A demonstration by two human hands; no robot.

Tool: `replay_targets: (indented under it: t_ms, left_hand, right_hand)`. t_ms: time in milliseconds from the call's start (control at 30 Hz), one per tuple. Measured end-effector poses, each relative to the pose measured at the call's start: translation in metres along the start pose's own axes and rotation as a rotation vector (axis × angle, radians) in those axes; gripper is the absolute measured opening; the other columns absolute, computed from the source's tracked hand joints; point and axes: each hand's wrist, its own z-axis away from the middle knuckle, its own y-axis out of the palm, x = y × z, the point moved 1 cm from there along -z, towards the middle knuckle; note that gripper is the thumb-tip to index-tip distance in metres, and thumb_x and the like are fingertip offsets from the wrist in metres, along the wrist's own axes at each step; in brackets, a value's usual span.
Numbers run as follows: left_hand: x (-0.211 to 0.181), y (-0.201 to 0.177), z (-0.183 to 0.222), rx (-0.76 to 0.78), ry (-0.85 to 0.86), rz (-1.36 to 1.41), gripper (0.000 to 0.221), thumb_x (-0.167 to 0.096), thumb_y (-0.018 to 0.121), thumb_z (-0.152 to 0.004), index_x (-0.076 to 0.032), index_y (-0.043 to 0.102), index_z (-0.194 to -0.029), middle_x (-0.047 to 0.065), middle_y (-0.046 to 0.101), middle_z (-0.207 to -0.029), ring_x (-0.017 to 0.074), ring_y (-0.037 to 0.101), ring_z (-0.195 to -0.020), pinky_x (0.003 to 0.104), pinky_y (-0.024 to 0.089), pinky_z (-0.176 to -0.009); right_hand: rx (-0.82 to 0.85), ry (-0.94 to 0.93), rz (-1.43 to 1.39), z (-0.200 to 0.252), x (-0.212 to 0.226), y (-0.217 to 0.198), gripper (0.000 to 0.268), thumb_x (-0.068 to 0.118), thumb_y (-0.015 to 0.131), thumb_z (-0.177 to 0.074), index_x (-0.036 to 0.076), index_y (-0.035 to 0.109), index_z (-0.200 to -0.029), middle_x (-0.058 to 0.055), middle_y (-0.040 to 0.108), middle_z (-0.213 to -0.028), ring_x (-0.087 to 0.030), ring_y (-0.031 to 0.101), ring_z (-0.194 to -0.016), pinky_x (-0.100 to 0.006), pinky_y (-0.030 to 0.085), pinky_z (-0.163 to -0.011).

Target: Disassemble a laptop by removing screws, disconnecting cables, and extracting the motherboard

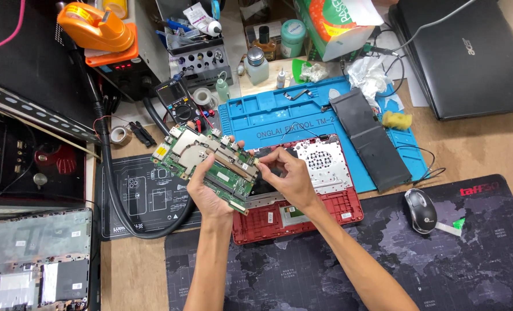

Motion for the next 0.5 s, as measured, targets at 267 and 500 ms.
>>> replay_targets:
  t_ms: [267,500]
  left_hand:
    - [-0.006,0.019,0.009,-0.021,0.006,-0.001,0.057,-0.023,0.058,-0.085,0.008,0.059,-0.132,0.03,0.068,-0.118,0.0385,0.069,-0.105,0.058,0.05,-0.101]
    - [-0.008,0.024,0.009,-0.052,0.001,0.012,0.056,-0.02,0.059,-0.083,0.008,0.06,-0.131,0.029,0.068,-0.119,0.0384,0.069,-0.104,0.058,0.051,-0.101]
  right_hand:
    - [0.031,0.011,-0.016,-0.001,0.002,-0.005,0.009,0.009,0.075,-0.09,0.003,0.073,-0.097,-0.012,0.078,-0.08,-0.01,0.07,-0.074,-0.025,0.056,-0.063]
    - [0.043,-0.006,-0.007,-0.001,0.001,-0.005,0.01,0.007,0.075,-0.09,0.002,0.073,-0.098,-0.012,0.078,-0.082,-0.011,0.071,-0.077,-0.026,0.058,-0.068]
